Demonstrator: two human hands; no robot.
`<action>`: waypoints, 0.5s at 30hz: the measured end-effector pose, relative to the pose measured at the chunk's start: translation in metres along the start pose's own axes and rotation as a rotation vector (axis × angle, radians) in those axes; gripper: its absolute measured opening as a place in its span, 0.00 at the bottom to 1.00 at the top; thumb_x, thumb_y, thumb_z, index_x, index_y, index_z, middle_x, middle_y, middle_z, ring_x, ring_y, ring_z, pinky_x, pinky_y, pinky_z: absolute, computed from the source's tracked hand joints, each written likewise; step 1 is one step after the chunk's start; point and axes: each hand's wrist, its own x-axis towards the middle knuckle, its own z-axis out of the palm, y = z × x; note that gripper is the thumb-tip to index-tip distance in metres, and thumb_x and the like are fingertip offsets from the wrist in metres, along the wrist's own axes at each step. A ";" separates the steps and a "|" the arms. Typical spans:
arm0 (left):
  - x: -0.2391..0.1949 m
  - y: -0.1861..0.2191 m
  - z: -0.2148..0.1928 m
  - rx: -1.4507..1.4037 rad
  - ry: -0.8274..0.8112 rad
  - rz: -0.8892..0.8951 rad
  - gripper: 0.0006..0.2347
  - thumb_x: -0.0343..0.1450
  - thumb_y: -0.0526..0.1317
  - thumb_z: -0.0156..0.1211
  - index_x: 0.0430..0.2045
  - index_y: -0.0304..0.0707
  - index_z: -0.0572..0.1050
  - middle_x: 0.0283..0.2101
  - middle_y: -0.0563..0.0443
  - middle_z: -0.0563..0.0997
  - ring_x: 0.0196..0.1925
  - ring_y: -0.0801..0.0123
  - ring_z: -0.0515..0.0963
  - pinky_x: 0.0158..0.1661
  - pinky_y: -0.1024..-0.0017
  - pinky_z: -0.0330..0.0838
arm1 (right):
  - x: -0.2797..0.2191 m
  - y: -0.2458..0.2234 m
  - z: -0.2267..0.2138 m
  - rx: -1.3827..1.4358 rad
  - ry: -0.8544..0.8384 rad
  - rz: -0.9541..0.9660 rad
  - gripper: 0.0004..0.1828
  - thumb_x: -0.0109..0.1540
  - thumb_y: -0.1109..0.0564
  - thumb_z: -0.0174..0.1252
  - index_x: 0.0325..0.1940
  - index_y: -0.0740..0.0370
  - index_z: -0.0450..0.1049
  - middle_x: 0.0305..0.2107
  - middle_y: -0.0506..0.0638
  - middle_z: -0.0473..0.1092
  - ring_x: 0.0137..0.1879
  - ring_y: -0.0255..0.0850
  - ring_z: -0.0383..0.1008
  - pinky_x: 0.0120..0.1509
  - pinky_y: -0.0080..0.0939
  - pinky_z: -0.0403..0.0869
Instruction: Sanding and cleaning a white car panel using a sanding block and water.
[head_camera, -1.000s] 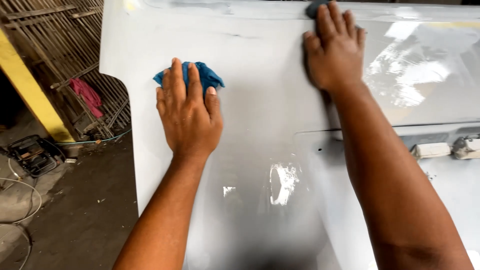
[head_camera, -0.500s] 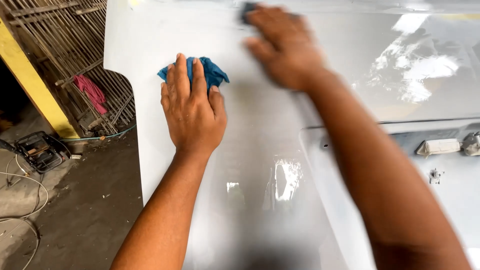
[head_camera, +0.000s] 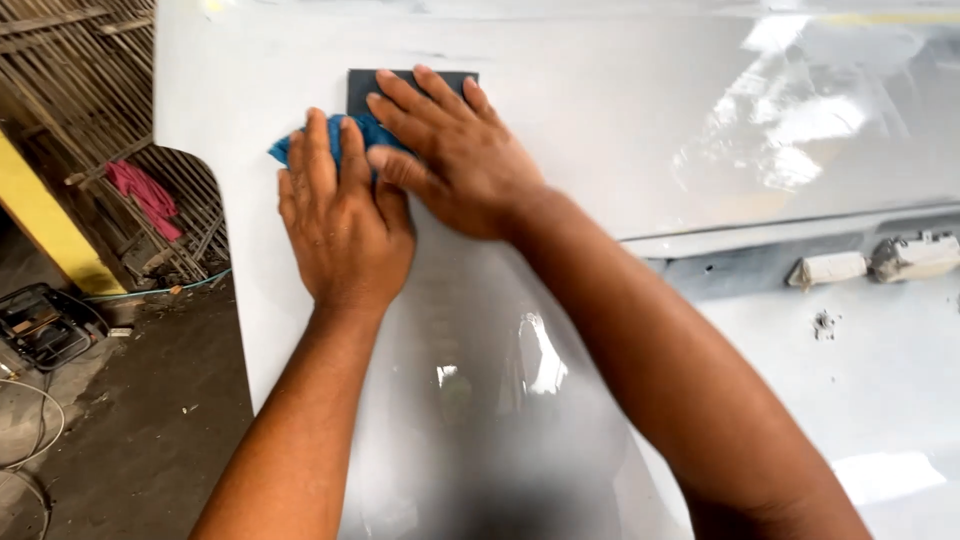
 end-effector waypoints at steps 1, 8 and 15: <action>-0.001 0.003 0.001 -0.007 -0.012 0.005 0.24 0.80 0.47 0.49 0.69 0.29 0.66 0.75 0.30 0.55 0.76 0.38 0.55 0.70 0.40 0.46 | -0.010 0.016 -0.011 -0.002 -0.005 0.014 0.31 0.74 0.39 0.49 0.75 0.58 0.59 0.72 0.60 0.55 0.77 0.59 0.47 0.76 0.66 0.42; 0.004 0.005 -0.004 0.040 0.008 -0.024 0.23 0.79 0.43 0.49 0.69 0.28 0.66 0.75 0.31 0.56 0.77 0.39 0.57 0.71 0.40 0.48 | -0.058 0.145 -0.070 -0.187 0.078 0.806 0.33 0.75 0.36 0.38 0.80 0.53 0.49 0.76 0.60 0.46 0.79 0.57 0.41 0.78 0.63 0.40; 0.004 0.001 -0.002 0.011 0.000 -0.005 0.24 0.78 0.43 0.49 0.69 0.28 0.66 0.76 0.31 0.55 0.77 0.37 0.55 0.71 0.40 0.47 | 0.033 -0.018 -0.003 0.127 -0.131 0.261 0.34 0.70 0.34 0.46 0.76 0.51 0.58 0.76 0.52 0.49 0.82 0.50 0.40 0.83 0.57 0.37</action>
